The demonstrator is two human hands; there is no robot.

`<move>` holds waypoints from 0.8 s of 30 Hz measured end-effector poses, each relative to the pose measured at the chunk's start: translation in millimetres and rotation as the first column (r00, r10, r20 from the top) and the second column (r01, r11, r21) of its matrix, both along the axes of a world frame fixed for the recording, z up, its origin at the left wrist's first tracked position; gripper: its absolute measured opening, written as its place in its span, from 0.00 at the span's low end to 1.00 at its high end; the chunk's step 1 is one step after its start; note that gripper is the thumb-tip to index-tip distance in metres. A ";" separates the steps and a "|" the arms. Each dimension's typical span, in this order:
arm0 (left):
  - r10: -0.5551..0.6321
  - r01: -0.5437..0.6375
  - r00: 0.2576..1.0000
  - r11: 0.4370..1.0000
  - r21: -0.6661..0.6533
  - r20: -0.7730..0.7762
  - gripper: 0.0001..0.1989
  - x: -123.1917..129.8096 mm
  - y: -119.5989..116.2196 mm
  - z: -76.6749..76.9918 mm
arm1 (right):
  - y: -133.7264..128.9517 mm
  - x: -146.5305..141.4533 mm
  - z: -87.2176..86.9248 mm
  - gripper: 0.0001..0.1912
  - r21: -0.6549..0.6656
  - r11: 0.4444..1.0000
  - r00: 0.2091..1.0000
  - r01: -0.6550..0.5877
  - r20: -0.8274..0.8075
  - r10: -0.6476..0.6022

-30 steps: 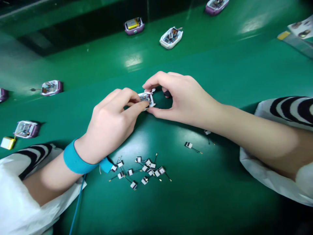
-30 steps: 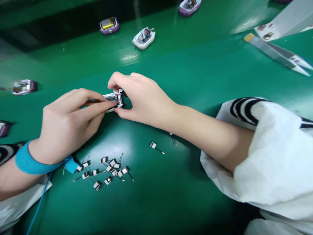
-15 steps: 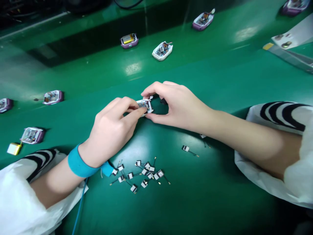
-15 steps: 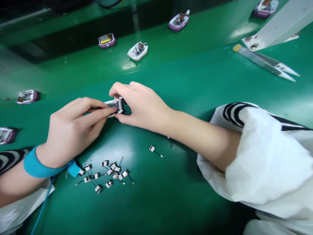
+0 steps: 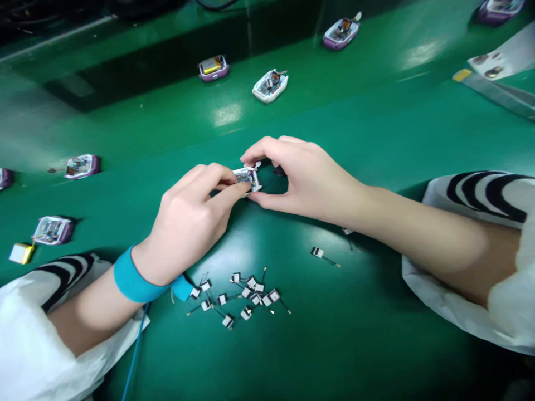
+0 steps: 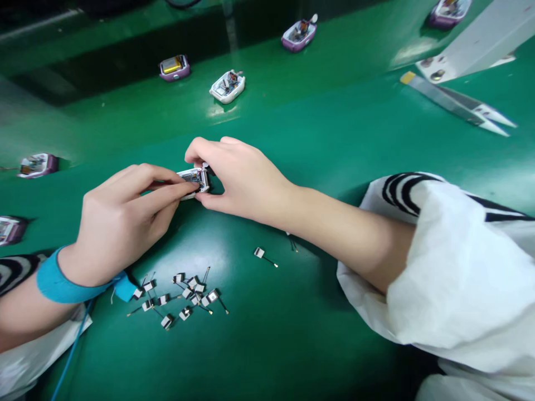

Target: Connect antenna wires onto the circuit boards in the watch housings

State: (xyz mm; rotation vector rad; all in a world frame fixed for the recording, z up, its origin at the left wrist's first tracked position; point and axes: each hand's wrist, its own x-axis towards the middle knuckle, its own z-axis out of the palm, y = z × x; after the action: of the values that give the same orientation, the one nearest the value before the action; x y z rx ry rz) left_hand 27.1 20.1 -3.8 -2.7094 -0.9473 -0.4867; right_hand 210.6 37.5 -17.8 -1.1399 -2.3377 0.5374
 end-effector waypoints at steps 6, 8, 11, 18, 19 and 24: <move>0.041 -0.043 0.998 0.998 -0.035 -0.042 0.09 0.3 -2.2 1.6 | 0.7 -0.5 -0.6 0.14 0.016 1.000 1.000 -0.001 0.014 0.001; 0.043 -0.045 0.998 0.998 -0.042 -0.045 0.09 0.3 -2.6 2.1 | 0.9 -0.7 -0.7 0.13 0.023 1.000 1.000 -0.004 0.013 0.004; 0.052 -0.054 0.997 0.997 -0.055 -0.052 0.10 0.4 -2.6 2.2 | 1.1 -0.6 -0.8 0.13 0.030 1.000 1.000 -0.007 0.006 0.007; 0.052 -0.054 0.997 0.998 -0.044 -0.060 0.09 0.1 -2.0 0.3 | 1.2 -0.5 -1.6 0.13 0.038 0.999 1.000 -0.001 0.004 0.001; 0.050 -0.052 0.997 0.998 -0.043 -0.059 0.09 0.2 -2.1 0.1 | 1.2 -0.6 -1.7 0.13 0.041 0.999 1.000 -0.002 0.005 0.002; 0.051 -0.053 0.997 0.998 -0.042 -0.060 0.09 -0.5 -2.7 1.2 | 1.2 -0.8 -1.8 0.13 0.048 0.999 1.000 -0.006 -0.002 0.006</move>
State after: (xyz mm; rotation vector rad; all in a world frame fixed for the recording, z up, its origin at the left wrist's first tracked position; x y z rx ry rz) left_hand 26.6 17.4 -2.6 -2.7141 -1.0213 -0.3782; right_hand 209.8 38.7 -19.5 -1.1100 -2.3408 0.4815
